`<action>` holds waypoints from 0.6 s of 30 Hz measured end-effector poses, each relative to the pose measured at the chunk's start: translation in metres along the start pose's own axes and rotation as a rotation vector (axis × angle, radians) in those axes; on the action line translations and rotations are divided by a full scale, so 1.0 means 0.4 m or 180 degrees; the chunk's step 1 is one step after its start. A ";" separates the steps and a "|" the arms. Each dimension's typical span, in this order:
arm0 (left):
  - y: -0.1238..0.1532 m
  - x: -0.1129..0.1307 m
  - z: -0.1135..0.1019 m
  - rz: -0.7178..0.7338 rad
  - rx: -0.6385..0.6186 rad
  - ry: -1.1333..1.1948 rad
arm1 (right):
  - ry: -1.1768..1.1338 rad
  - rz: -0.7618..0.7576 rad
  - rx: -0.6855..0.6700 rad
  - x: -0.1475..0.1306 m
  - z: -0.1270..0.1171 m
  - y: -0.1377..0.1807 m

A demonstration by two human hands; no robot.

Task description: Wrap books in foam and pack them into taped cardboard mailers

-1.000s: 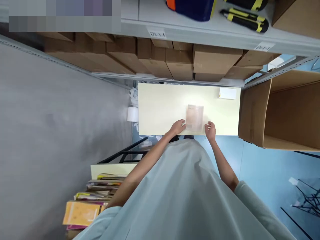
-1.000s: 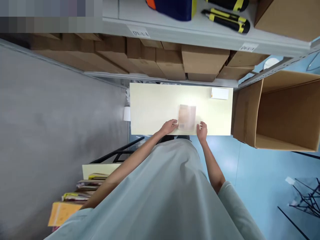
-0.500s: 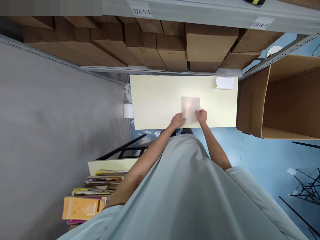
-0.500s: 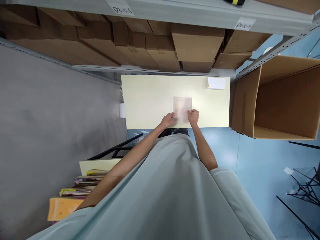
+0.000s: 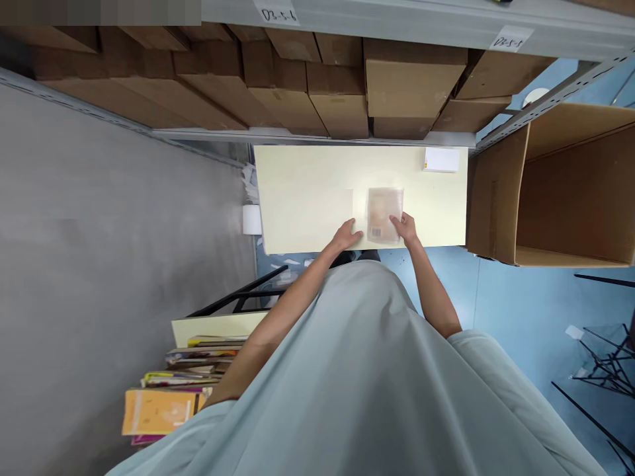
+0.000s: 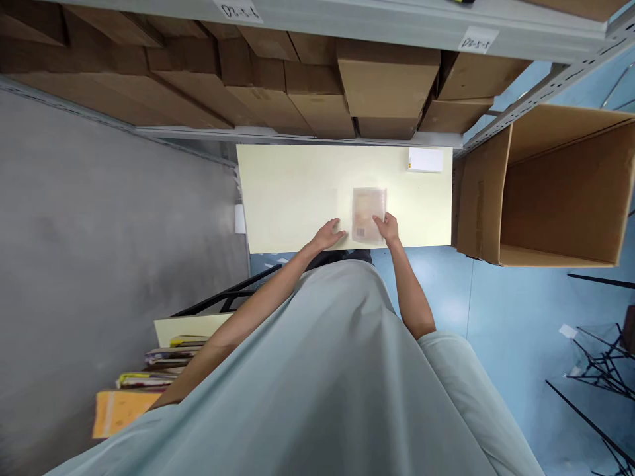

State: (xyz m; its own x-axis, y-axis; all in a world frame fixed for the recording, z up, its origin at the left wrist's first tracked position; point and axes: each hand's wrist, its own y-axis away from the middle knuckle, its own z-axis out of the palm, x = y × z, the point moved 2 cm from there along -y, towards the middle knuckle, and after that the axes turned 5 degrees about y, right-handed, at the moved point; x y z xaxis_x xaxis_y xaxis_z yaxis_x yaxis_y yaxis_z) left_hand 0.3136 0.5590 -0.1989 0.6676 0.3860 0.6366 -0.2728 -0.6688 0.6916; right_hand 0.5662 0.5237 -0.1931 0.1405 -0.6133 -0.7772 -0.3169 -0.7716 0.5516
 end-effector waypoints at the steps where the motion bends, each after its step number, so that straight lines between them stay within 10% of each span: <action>1: 0.001 -0.002 -0.006 -0.0008 -0.0004 0.0019 | -0.0067 0.0007 0.0045 0.001 -0.015 0.009; 18: 0.087 0.102 -0.143 0.0382 -0.0326 0.2155 | -0.0754 -0.0060 -0.0394 -0.227 0.007 0.207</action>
State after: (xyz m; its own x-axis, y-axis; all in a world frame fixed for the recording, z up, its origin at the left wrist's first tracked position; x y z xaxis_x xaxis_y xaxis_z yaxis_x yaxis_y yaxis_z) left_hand 0.2917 0.5877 -0.1295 0.0589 0.6468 0.7603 -0.4040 -0.6810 0.6107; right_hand 0.5245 0.5158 -0.0779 -0.0827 -0.5534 -0.8288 -0.1972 -0.8061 0.5579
